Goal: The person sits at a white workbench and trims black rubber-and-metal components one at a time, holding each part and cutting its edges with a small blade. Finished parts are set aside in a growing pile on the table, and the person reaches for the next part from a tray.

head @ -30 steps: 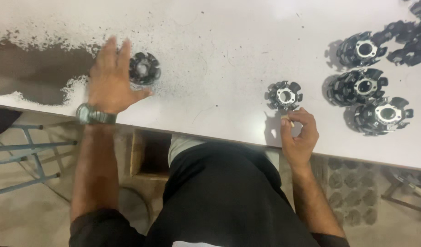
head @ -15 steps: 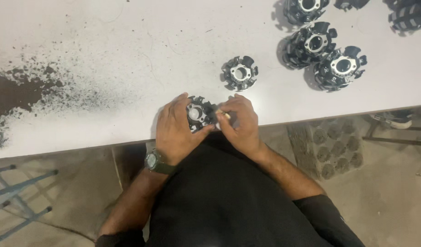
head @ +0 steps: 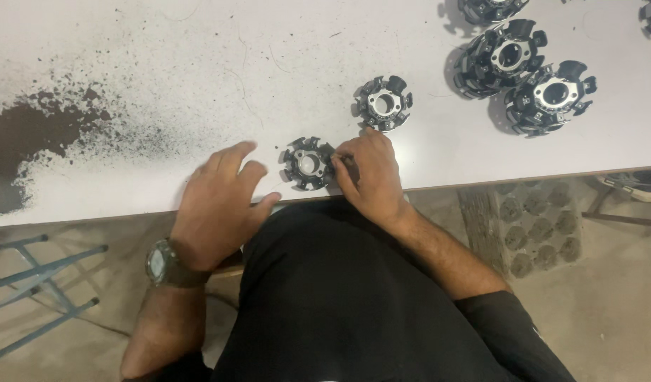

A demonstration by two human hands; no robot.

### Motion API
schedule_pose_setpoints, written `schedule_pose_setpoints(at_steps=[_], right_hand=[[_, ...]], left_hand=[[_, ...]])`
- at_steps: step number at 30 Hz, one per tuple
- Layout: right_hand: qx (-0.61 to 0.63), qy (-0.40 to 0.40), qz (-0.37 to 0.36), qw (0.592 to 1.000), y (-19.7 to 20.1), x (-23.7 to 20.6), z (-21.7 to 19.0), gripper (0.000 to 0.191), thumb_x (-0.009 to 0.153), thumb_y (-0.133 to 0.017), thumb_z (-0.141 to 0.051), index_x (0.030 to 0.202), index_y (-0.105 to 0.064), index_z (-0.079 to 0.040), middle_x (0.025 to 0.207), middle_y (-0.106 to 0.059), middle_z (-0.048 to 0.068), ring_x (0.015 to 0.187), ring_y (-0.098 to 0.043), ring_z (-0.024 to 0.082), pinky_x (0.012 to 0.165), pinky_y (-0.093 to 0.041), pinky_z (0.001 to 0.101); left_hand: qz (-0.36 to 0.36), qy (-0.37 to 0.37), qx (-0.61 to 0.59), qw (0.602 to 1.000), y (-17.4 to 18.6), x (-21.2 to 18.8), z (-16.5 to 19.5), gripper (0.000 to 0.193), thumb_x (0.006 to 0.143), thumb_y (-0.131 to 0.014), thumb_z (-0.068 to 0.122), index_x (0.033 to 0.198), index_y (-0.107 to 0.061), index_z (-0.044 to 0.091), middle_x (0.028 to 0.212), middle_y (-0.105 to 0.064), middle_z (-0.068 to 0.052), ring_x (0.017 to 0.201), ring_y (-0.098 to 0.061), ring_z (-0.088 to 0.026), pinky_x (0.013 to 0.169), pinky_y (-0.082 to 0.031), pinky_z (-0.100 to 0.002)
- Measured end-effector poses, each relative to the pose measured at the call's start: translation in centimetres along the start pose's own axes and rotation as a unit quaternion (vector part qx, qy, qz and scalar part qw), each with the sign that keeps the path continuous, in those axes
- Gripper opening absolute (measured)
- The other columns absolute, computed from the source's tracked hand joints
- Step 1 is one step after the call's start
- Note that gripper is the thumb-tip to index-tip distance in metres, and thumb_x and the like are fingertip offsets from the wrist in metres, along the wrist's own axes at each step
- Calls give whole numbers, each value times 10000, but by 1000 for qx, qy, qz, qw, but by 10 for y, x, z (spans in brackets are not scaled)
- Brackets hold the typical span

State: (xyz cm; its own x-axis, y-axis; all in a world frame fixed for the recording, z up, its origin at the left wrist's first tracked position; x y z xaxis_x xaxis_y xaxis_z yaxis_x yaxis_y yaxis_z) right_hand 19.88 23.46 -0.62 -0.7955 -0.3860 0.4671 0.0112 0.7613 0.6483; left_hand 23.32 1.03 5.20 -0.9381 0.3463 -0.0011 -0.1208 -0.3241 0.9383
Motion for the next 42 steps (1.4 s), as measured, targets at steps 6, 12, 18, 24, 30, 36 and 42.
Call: schedule_pose_setpoints(at_steps=[6,12,18,24,30,36,42], right_hand=[[26,-9,26,999,-3,-8,-6,244,924,-719,-5,1127,-590,-41,1010,-670,101,977,-650,329,1157,-429,553],[41,-9,42,998,-7,-16,-6,295,885,-736,7,1135,-588,-44,1051,-686,104,1021,-676,305,1158,-428,566],[-19,12,30,999,-10,-12,-11,297,849,-768,18,1097,-622,-54,1031,-665,98,1015,-639,297,1133,-434,570],[-49,26,21,998,-9,-7,-19,304,826,-781,1,1087,-634,-49,1016,-646,108,1010,-619,316,1113,-447,564],[-12,4,5,1000,-7,0,-18,274,827,-773,10,1054,-636,-55,958,-667,92,961,-656,336,1106,-501,533],[-4,6,-8,1000,-5,4,-17,245,835,-772,8,1035,-643,-55,965,-685,84,935,-664,307,1101,-508,535],[-10,5,-2,1000,-6,1,-15,240,836,-781,-3,1027,-647,-58,953,-684,76,902,-661,292,1089,-508,533]], left_hand=[[153,-147,-43,976,-16,32,34,226,861,-736,132,1065,-677,54,1354,-578,-154,1308,-583,-344,1034,-493,-470],[123,-50,-109,985,-49,42,18,215,857,-740,112,1044,-668,32,1319,-590,-149,1153,-598,-345,958,-494,-483],[164,-20,-122,979,-63,33,13,150,894,-754,109,1023,-692,63,1331,-605,-128,1161,-606,-325,946,-509,-450],[202,-4,-174,964,-62,27,12,182,880,-779,67,1045,-703,52,1326,-619,-119,1169,-602,-316,962,-517,-442],[197,-18,-189,962,-61,27,16,160,828,-783,61,973,-717,50,1315,-622,-117,1201,-593,-324,991,-508,-448],[213,10,-194,957,-70,30,15,139,846,-794,65,955,-709,52,1315,-634,-109,1166,-594,-319,979,-496,-448],[232,27,-199,952,-81,32,14,106,870,-758,55,904,-659,37,1295,-635,-115,1150,-591,-327,983,-469,-474]])
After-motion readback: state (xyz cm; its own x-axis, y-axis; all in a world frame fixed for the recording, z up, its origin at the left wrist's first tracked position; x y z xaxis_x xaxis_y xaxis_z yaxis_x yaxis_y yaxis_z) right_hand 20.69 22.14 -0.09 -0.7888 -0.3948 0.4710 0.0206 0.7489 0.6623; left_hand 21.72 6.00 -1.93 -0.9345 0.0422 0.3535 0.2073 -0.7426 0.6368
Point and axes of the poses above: each hand's wrist, its own x-axis towards the middle knuckle, its own y-axis out of the back of the hand, z = x × y, the point moved 4 cm from there along x, towards the middle knuckle
